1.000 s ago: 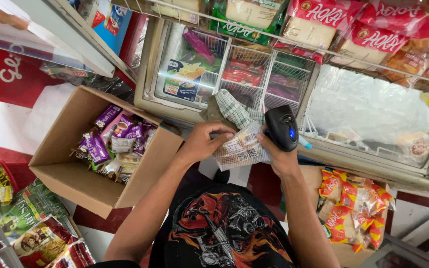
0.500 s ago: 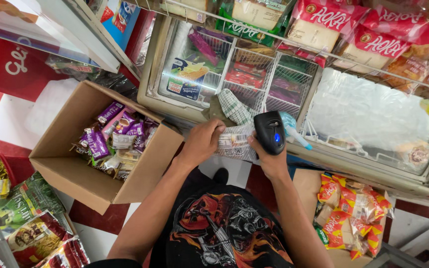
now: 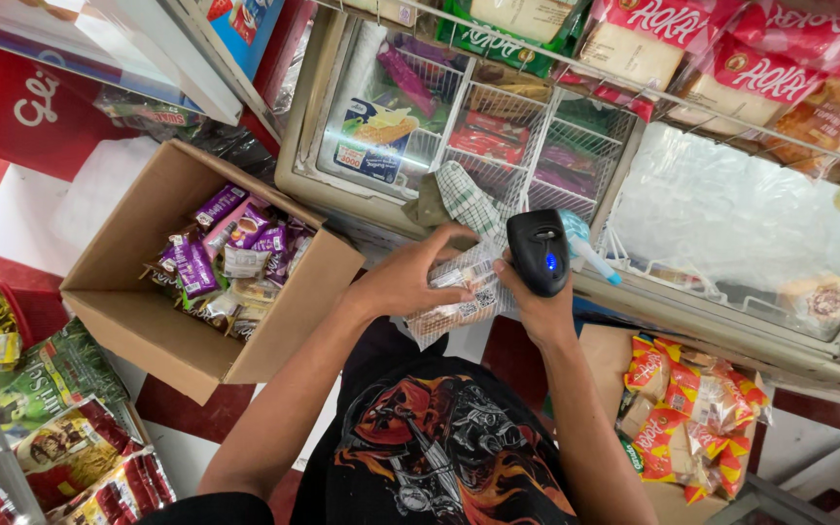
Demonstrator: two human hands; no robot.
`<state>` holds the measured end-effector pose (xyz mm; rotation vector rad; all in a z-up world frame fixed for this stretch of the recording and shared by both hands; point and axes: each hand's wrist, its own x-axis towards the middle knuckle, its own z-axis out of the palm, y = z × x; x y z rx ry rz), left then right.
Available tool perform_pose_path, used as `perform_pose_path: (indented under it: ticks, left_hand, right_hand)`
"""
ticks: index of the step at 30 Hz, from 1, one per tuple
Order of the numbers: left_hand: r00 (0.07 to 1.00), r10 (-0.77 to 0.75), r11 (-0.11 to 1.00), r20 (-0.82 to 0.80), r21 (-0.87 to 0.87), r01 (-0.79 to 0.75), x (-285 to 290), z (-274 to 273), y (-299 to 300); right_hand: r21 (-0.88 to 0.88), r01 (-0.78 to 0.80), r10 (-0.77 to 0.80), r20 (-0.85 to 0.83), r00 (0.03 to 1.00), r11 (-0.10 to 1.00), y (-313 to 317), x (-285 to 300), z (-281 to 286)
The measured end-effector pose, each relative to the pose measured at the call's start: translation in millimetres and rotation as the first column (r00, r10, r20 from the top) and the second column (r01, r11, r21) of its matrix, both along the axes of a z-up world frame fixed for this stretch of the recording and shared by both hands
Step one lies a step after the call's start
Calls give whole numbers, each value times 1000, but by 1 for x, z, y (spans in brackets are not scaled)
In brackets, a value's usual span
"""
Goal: The person scans the barcodes on packaged bread products on a display shelf and inside a cardboard box using a handheld barcode scanner.
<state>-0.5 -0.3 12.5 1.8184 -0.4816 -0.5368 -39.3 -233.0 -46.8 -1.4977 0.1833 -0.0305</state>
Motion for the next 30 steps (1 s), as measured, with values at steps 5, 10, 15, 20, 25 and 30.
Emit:
perform_pose_path:
  ticks: [5,10,15,20,25,30]
  left_hand:
    - [990,-84,991,109,-92,94,-1,6,1]
    - [957,-207,961,202,-142,238,1,-8,-1]
    - [989,-67,972,-136,-233,34,-4,-34,-6]
    - [982,-33,862,-186,-502,-66,-3,-58,-17]
    - [981,-44,912,-191,-409,-39,-3,-78,-15]
    - [865,362,785,-348,-387,-484,-3,-89,-16]
  right_hand:
    - [-21,12,-13,-49,999,1000,2,0,13]
    - [-8,-85,85,-8,996,996,-3,-5,20]
    - [-107,-115,114,-17,993,988,-4,-10,17]
    - [-207,-205,201,-41,979,956,-5,-11,12]
    - [-360,-180,174,-51,983,915,0,-12,13]
    - [-645,111,83,263,961,756,2,-18,38]
